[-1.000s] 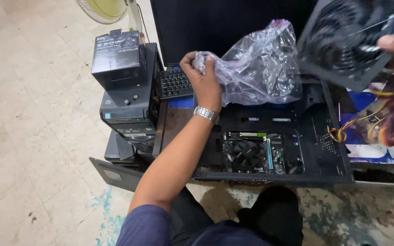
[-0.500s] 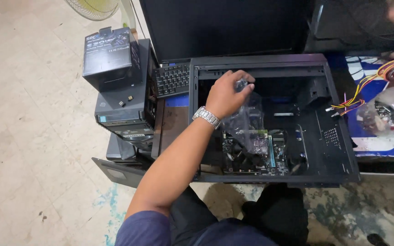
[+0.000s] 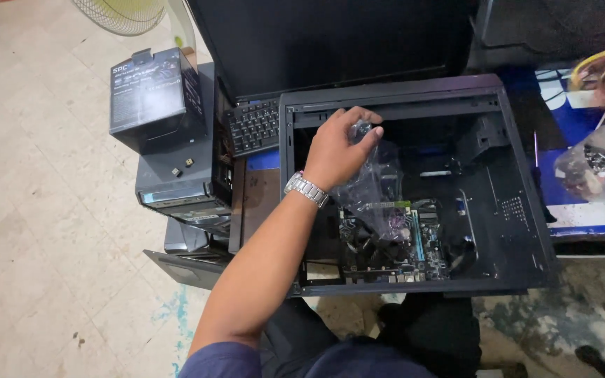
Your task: The person cleans the inside of a computer case with a brush, then unboxes a new power supply unit and its cables. They place the power supply into the case and begin connecting the cables to the motherboard.
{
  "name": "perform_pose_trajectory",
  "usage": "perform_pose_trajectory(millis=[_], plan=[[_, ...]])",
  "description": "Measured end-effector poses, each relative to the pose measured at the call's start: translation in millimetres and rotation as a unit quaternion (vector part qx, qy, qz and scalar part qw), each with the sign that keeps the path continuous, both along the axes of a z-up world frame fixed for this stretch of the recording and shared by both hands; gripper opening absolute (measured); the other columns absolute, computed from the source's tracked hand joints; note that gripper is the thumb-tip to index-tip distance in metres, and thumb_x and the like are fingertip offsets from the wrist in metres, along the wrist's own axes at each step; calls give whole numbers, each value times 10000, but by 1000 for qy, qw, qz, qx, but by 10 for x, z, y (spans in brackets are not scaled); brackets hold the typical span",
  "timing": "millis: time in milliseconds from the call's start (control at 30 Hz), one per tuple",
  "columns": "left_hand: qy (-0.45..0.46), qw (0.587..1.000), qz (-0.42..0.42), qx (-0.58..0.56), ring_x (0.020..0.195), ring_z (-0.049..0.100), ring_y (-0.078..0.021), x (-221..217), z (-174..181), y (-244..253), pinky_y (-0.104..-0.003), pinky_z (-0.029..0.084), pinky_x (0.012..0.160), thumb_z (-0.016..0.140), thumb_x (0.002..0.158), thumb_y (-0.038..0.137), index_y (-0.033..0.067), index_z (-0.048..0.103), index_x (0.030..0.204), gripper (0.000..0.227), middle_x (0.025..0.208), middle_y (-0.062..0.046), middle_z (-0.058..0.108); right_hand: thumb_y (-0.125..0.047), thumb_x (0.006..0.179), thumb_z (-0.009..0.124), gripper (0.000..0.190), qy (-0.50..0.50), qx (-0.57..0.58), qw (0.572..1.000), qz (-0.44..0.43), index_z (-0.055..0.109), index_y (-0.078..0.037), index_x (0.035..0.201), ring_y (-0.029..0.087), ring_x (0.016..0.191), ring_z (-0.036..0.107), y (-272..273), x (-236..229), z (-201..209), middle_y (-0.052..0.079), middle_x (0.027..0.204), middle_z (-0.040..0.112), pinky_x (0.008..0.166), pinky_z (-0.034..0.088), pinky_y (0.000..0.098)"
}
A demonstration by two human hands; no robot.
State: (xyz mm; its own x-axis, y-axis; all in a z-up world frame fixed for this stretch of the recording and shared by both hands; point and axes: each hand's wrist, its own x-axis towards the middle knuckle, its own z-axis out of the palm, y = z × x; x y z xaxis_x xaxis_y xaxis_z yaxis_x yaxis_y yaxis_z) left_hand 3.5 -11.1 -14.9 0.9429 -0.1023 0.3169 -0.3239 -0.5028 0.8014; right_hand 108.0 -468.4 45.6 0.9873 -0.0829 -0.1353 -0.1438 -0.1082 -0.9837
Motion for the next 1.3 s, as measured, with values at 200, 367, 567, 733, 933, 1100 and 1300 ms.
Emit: perform_pose_trajectory(millis=[200, 367, 567, 733, 933, 1100, 1300], plan=[[8, 1000, 6, -14, 988, 698, -374, 45, -16, 50, -487, 579, 881, 697, 904, 408, 310, 710, 1140, 255, 933, -54, 645, -380, 911, 680, 254, 13, 20, 1000, 10, 679, -220, 1109, 69, 812, 756, 1157, -55, 98, -43, 967, 755, 723, 687, 281], [-18, 999, 18, -20, 934, 649, -197, 50, 83, 102, -361, 516, 805, 650, 916, 318, 228, 684, 1128, 233, 1064, -13, 696, -386, 914, 675, 243, 17, 42, 999, 10, 693, -217, 1088, 67, 800, 761, 1666, -83, 7, -39, 949, 764, 724, 693, 279], [-62, 989, 98, -95, 997, 637, -177, 47, 108, 170, -345, 487, 893, 636, 904, 172, 232, 665, 1063, 173, 1088, 22, 668, -302, 941, 587, 407, 19, 12, 988, 155, 631, -96, 1290, 233, 951, 707, 1667, -555, 52, 102, 1106, 707, 806, 610, 404], [-254, 940, 152, -169, 1022, 598, -185, 9, 204, 216, -336, 475, 946, 563, 851, -2, 162, 608, 1043, 257, 1056, 4, 608, -88, 721, 792, 1033, -58, -357, 900, 243, 324, -270, 1624, 393, 1426, 397, 1882, -1163, 542, 77, 1535, 353, 1172, 372, 553], [-340, 907, 184, -165, 945, 526, -153, -69, 294, 241, -326, 439, 895, 546, 909, 84, 187, 602, 1052, 185, 1011, 25, 549, -559, 701, 775, 1079, -100, -626, 704, 320, 252, -438, 1637, 276, 1262, 584, 2153, -1161, 309, -91, 1609, 363, 876, 565, 534], [-382, 897, 146, -165, 939, 552, -170, -63, 263, 249, -336, 468, 868, 538, 971, 140, 176, 589, 1065, 113, 1006, -7, 543, -493, 751, 788, 1058, -170, -645, 652, 361, 233, -357, 1641, 317, 1290, 537, 2295, -958, -98, 10, 1593, 369, 847, 596, 582], [-384, 898, 113, -184, 957, 550, -163, 18, 192, 277, -328, 432, 935, 574, 976, 126, 146, 591, 1045, 75, 1005, -2, 565, -420, 734, 828, 962, -264, -603, 647, 386, 391, -213, 1565, 330, 1353, 525, 2270, -793, -496, 59, 1567, 463, 1036, 498, 513]])
